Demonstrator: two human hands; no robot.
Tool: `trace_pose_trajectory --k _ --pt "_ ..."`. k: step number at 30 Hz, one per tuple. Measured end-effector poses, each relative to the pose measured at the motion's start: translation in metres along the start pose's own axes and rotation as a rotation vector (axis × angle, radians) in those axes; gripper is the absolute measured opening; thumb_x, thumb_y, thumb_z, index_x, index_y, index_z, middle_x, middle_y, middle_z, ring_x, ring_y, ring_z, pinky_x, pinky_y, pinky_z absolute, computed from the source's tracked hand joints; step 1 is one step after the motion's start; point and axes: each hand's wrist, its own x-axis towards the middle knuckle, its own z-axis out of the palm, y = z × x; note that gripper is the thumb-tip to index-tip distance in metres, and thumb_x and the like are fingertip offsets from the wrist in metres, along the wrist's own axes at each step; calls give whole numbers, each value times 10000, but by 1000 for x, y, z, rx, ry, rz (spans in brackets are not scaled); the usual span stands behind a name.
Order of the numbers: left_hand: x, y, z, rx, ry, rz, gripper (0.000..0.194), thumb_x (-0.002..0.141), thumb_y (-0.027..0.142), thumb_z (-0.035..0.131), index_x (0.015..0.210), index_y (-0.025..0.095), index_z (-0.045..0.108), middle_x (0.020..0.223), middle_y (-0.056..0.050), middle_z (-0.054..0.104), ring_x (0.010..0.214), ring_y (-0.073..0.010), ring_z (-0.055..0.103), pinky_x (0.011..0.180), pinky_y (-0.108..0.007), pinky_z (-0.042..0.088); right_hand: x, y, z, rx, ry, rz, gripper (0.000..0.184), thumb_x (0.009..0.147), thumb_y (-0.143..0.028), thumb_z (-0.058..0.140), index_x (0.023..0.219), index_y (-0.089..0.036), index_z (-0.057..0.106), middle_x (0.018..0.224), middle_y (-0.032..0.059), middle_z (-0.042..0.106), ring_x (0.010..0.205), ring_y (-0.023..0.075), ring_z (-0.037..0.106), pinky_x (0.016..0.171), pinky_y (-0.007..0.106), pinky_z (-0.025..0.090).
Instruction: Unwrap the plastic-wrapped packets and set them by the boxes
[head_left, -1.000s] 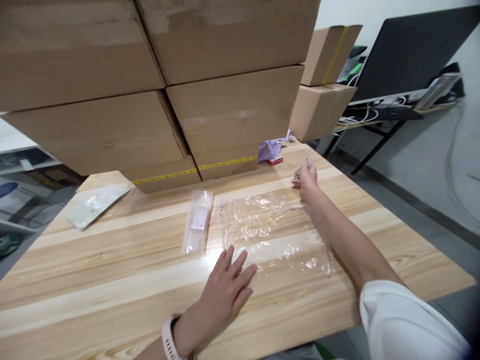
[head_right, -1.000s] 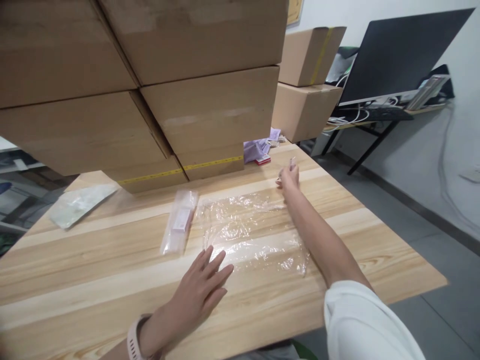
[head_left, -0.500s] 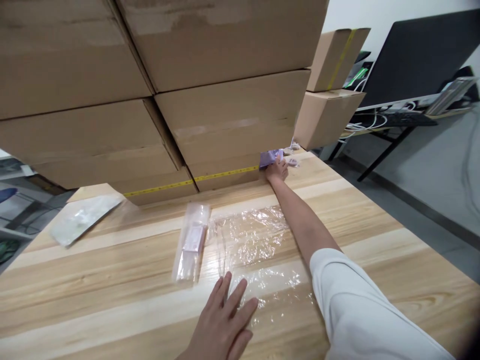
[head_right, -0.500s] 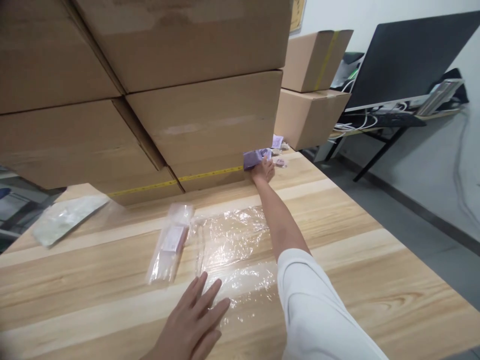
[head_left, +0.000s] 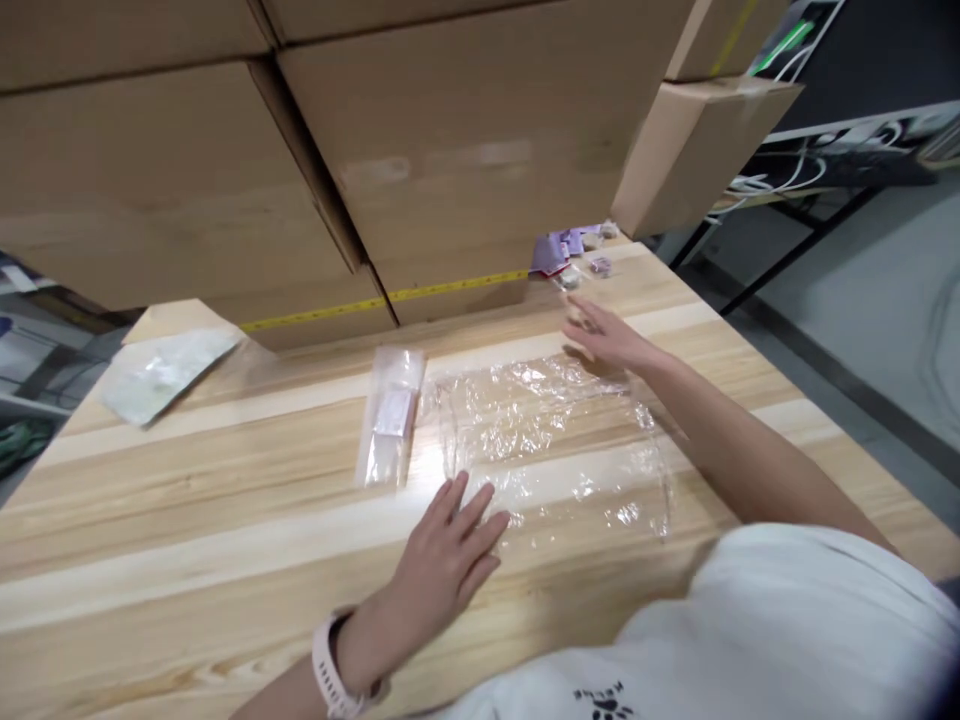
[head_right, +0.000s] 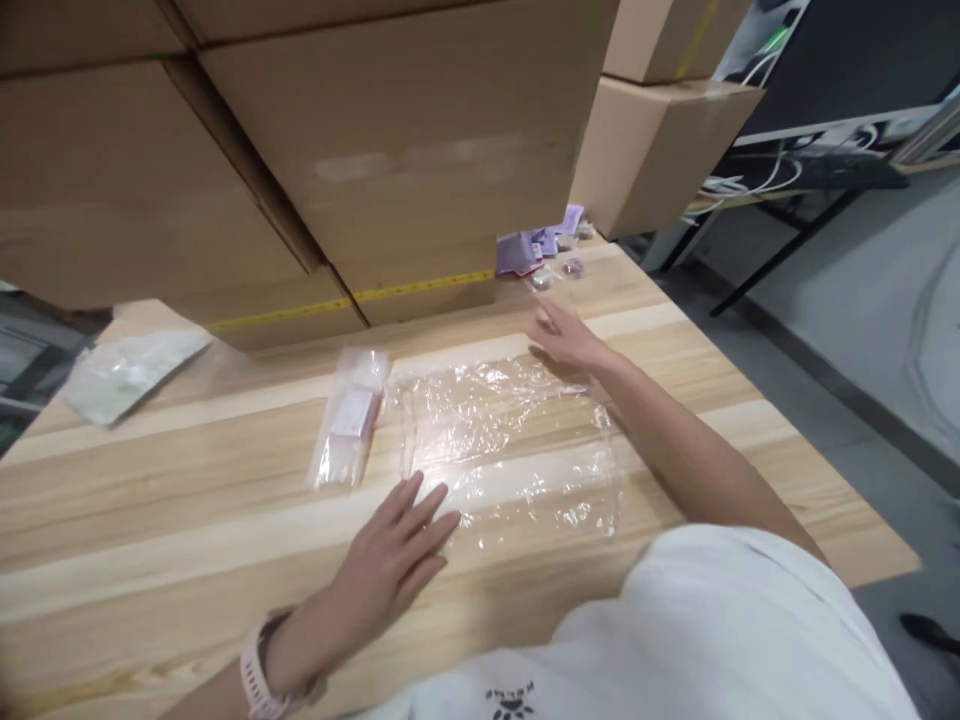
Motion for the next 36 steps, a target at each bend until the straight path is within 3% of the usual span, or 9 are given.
trace_pose_trajectory --k 2,6,10,14,20,23,28,31,36 --pt "3 0 -2 -45 10 -16 349 1052 265 557 1393 216 616 1528 -60 577 1552 -277 353 1226 -528 434 -62 2 -7 44 -229 13 674 982 -581 549 1582 -304 419 1638 97 429 1465 307 470 1212 524 392" --pt "8 2 -11 -130 36 -55 250 1054 195 532 1231 159 705 1365 -75 705 1369 -250 597 1169 -458 505 -156 3 -7 -160 -132 -106 692 915 -631 598 1523 -310 516 1638 103 430 1535 374 355 1225 647 322" --pt "-11 4 -42 -231 -66 -62 268 1042 150 497 1100 195 755 1268 -42 757 1296 -202 657 1140 -382 523 -202 8 -10 -111 -83 -127 526 934 -591 582 1405 -362 624 1542 73 556 1444 359 497 1197 618 402" --pt "-84 -13 -93 -264 -286 -189 244 993 196 574 984 292 797 1282 8 752 1370 -197 600 1186 -373 467 -222 17 -21 -59 -115 -17 412 906 -592 628 1294 -465 680 1516 4 579 1429 372 506 1178 654 428" --pt "-204 -54 -152 214 -208 -732 339 953 494 544 1086 324 806 1407 -63 678 1374 -409 567 1138 -668 426 -203 7 -6 -35 -32 -42 370 908 -592 608 1210 -409 718 1364 57 682 1309 386 590 1119 665 461" --pt "-198 -35 -136 231 12 -891 577 985 592 503 1437 251 615 1476 -135 617 1398 -396 547 1130 -627 462 -181 -28 25 -68 1 -213 395 950 -539 565 1270 -346 691 1334 104 691 1261 372 613 1076 631 488" --pt "-161 -2 -48 4 208 -1023 747 1082 475 382 1692 228 28 1702 -200 252 1557 -322 328 1203 -558 408 -150 -116 106 -91 -149 -728 384 1025 -375 480 1355 -255 636 1450 138 612 1368 329 531 1134 592 432" --pt "-164 -29 -30 53 197 -1110 794 1076 484 355 1681 109 3 1712 -256 148 1604 -351 148 1278 -630 185 -130 -164 158 -107 -230 -888 432 1035 -377 483 1421 -216 590 1562 158 503 1473 326 410 1185 572 366" --pt "-163 -125 -67 124 -56 -1152 726 1055 468 319 1641 47 243 1715 -208 198 1615 -337 110 1298 -563 99 -99 -209 216 -181 -311 -852 428 1043 -443 501 1378 -208 628 1595 151 465 1517 323 334 1224 570 260"
